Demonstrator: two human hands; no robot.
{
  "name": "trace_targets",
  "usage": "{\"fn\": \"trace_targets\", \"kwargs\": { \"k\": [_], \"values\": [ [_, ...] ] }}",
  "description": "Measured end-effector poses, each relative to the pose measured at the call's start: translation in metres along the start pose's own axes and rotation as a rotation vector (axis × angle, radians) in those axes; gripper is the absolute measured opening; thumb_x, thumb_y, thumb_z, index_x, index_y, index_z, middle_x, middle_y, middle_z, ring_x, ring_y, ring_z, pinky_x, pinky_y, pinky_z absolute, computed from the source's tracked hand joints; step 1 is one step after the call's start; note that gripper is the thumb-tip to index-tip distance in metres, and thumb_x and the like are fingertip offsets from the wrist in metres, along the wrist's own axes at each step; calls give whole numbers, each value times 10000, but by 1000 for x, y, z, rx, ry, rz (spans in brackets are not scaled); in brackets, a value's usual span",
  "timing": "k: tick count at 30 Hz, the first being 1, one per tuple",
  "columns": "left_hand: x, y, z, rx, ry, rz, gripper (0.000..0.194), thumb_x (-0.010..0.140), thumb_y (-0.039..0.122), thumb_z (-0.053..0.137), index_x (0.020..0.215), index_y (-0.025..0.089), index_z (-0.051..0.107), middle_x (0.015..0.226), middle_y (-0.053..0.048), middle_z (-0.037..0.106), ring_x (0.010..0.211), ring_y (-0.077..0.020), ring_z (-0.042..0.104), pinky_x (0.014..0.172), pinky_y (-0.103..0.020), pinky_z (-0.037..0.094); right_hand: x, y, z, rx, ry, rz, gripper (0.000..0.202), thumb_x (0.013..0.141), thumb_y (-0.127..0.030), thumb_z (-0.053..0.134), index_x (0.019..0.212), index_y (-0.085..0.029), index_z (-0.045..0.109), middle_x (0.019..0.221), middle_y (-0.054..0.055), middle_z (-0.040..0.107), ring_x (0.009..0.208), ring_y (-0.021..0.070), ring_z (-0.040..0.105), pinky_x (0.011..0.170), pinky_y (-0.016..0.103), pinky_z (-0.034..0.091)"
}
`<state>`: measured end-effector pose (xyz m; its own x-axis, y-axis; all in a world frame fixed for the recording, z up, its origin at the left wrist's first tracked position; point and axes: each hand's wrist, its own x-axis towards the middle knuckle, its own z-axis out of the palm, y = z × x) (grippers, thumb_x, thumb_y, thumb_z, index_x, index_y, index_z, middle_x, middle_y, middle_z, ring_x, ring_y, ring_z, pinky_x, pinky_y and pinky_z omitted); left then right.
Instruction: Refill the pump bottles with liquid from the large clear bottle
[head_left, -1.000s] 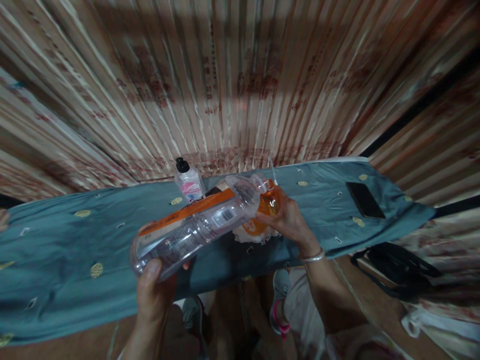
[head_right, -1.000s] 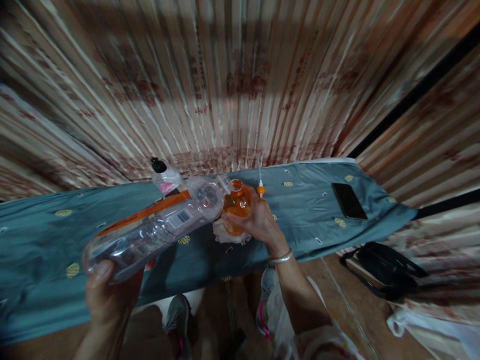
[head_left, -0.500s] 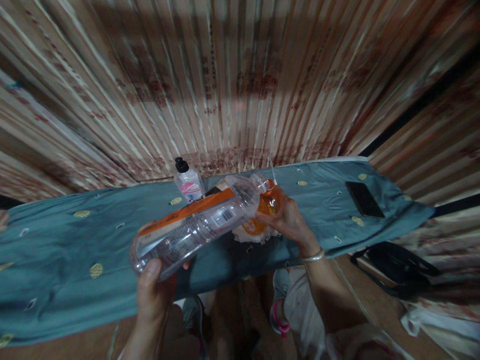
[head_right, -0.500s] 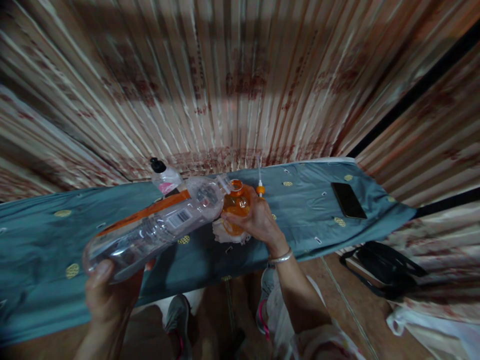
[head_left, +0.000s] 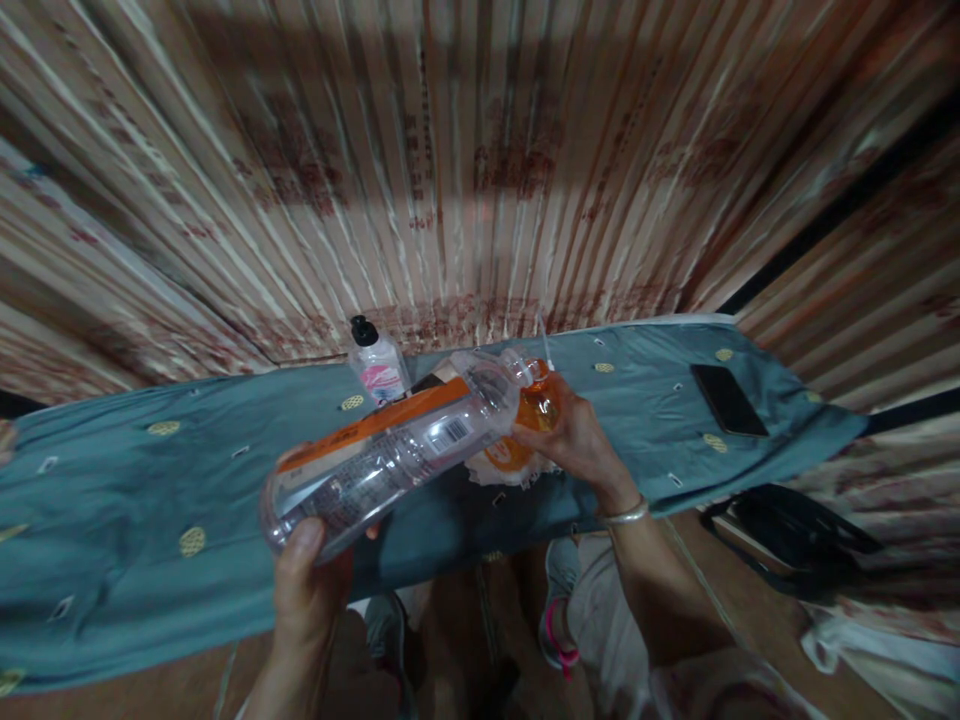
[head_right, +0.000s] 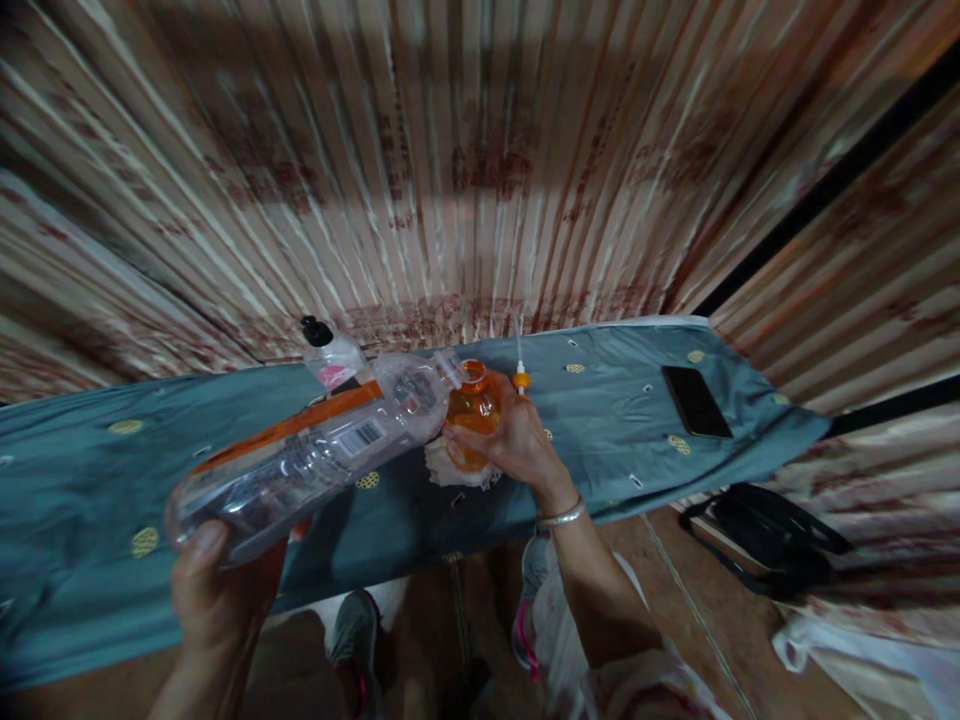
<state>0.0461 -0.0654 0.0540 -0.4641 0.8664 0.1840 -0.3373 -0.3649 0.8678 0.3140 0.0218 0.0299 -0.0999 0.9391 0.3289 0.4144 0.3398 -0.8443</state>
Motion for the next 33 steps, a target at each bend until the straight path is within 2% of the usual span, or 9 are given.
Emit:
{"fn": "trace_targets", "kwargs": {
  "k": [6,13,17,22,27,33],
  "values": [
    [0,2,0,28,6,-7,483,597,468,945,958,226,733,893,-50,752,549,-176,638,389,-254,533,0,-1,-1,0,-15,9,691,717,-478,920,1276,-214,611,1158,107,806,1063,319,783,971,452,621],
    [1,3,2,41,36,-6,570,541,483,964,987,213,734,895,-61,752,551,-187,636,360,-260,514,0,-1,-1,-2,-10,9,679,720,-473,919,1265,-211,611,1146,106,809,1054,315,786,949,437,628],
    [1,1,1,45,30,0,565,551,505,953,983,216,733,843,-38,733,529,-184,630,353,-261,509,0,0,0,9,-10,15,684,716,-471,923,1264,-211,609,1153,106,808,1052,307,786,954,429,627],
    [1,2,4,70,10,11,562,575,508,938,1016,230,729,902,-47,759,483,-163,603,354,-268,511,0,1,1,4,2,2,675,708,-455,926,1253,-211,612,1138,101,810,1039,303,789,937,423,631],
    [1,2,5,51,10,23,511,576,498,938,953,217,739,905,-58,759,531,-175,629,354,-252,501,0,1,1,2,8,2,667,706,-450,925,1242,-209,609,1135,104,809,1037,305,788,935,423,633],
    [1,-1,1,47,7,31,478,589,503,934,898,197,736,875,-63,753,501,-175,621,345,-272,518,0,1,1,-5,1,4,687,713,-457,922,1268,-207,604,1137,106,810,1041,309,790,935,424,632]
  ]
}}
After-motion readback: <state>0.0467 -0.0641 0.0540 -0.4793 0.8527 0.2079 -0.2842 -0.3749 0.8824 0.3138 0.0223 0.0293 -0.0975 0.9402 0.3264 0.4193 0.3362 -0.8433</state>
